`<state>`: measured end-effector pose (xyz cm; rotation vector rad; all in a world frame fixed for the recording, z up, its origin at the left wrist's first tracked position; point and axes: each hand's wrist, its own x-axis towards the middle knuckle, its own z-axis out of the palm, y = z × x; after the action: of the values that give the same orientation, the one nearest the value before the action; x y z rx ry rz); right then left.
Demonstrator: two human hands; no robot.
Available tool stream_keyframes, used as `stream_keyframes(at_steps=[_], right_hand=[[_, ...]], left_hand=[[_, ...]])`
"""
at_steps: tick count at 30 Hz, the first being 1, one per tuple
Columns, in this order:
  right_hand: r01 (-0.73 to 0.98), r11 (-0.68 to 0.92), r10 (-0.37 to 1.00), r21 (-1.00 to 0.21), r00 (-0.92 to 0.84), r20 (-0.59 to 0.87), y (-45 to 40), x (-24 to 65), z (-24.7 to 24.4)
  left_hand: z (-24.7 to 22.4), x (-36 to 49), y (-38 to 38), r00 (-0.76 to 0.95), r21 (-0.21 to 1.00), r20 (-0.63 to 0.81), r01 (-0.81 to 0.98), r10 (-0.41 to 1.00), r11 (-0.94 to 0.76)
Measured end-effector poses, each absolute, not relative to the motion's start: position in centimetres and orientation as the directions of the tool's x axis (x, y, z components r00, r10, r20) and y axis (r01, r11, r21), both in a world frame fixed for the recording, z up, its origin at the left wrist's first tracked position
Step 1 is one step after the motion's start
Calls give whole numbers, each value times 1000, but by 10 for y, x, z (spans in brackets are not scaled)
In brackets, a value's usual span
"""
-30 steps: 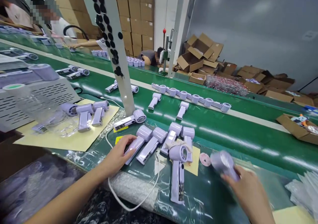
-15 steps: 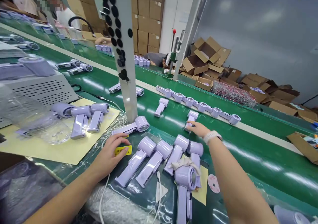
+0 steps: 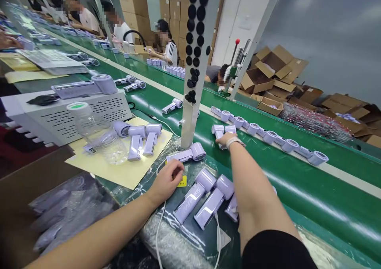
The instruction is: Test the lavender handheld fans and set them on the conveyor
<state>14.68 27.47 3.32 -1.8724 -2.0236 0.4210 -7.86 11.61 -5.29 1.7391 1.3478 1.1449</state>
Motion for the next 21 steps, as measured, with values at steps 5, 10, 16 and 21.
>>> stream_keyframes(at_steps=[5,10,16,21], right_hand=[[924,-45,997,-381,15,-81,196,181,77],[899,266,962,-349,-221,164,68,152,80],[800,326,945,-504,-279,169,-9,132,47],[844,90,992,-529,-121,-25,-13,150,25]], left_hand=[[-49,-80,108,87,932,240,258,967,-255],[-20,-35,57,246,947,237,-276,940,-166],[-9,-17,22,346,710,-41,-650,937,271],[-15,-59,22,364,751,-76,-592,928,293]])
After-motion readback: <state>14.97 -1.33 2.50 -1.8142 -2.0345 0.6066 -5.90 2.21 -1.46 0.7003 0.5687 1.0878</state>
